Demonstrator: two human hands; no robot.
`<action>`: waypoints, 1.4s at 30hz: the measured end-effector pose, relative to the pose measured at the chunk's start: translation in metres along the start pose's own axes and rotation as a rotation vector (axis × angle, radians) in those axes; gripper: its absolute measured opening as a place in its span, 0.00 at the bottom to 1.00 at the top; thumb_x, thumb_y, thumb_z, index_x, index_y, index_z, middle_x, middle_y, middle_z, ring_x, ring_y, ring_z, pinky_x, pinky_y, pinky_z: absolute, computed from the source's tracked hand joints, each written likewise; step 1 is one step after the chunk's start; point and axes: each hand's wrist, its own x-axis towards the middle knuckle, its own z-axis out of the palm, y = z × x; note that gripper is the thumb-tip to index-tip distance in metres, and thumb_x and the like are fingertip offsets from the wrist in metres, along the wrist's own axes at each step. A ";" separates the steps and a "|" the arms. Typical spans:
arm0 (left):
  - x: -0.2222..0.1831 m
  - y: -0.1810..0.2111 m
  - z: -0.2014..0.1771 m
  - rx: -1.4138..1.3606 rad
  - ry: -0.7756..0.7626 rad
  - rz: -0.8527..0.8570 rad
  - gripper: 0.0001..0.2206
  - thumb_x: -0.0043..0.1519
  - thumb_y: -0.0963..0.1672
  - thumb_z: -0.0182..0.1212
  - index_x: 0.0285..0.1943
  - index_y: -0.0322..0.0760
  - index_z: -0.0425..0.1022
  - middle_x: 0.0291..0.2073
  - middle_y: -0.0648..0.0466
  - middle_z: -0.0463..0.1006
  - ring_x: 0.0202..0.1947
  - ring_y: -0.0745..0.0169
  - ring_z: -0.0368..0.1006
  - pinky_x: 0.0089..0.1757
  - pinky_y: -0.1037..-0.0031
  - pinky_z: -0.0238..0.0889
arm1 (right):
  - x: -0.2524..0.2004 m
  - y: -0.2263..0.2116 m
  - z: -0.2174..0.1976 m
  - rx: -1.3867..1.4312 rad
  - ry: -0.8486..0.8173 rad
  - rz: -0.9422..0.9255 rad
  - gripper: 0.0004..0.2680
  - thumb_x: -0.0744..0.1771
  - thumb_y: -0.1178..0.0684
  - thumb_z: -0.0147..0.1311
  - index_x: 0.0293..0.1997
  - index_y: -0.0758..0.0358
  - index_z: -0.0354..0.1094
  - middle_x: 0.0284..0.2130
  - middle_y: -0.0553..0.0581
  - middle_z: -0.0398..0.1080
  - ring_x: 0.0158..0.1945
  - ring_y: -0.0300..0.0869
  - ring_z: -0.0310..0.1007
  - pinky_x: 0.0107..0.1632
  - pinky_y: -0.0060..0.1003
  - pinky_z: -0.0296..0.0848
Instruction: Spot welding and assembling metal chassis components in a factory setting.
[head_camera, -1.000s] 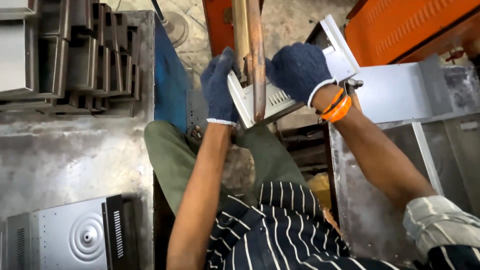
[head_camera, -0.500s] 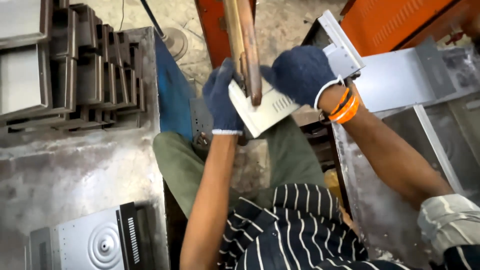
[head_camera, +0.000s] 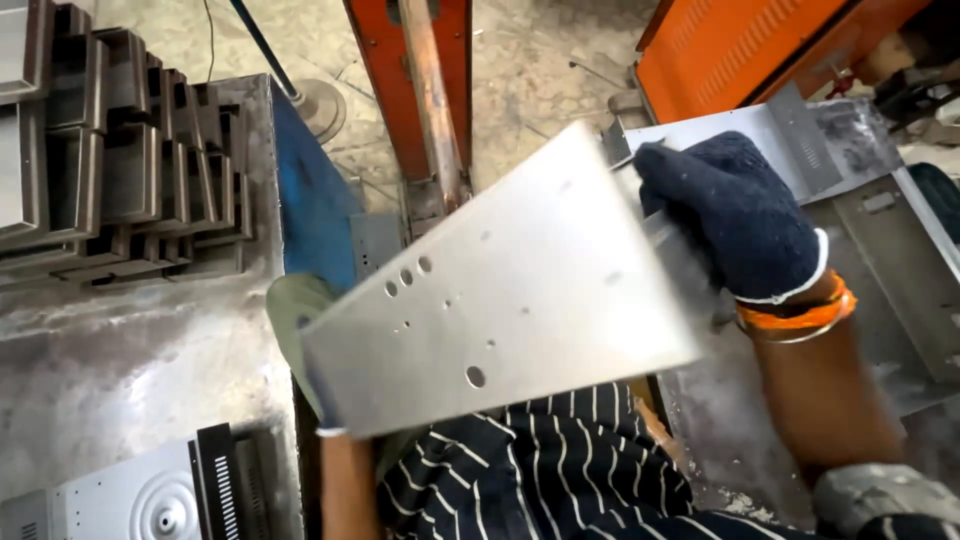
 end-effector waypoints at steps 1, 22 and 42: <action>-0.004 0.005 0.003 0.082 0.015 0.018 0.22 0.75 0.53 0.47 0.56 0.26 0.71 0.48 0.44 0.74 0.48 0.53 0.70 0.53 0.61 0.60 | -0.001 0.007 0.000 0.001 0.002 0.000 0.13 0.70 0.48 0.50 0.35 0.70 0.74 0.20 0.58 0.72 0.23 0.48 0.71 0.28 0.43 0.69; -0.001 0.168 0.264 1.601 -0.280 0.409 0.25 0.66 0.53 0.58 0.21 0.34 0.81 0.10 0.46 0.71 0.11 0.51 0.68 0.24 0.64 0.61 | 0.030 0.102 0.187 0.806 0.163 0.076 0.17 0.74 0.51 0.41 0.72 0.61 0.55 0.66 0.49 0.62 0.66 0.34 0.64 0.67 0.33 0.62; 0.069 0.150 0.262 1.803 -0.285 0.607 0.21 0.63 0.52 0.61 0.22 0.32 0.81 0.19 0.38 0.76 0.22 0.37 0.74 0.32 0.51 0.67 | 0.118 0.077 0.217 0.062 0.685 -0.569 0.09 0.63 0.61 0.58 0.45 0.69 0.73 0.35 0.62 0.76 0.39 0.54 0.79 0.43 0.44 0.76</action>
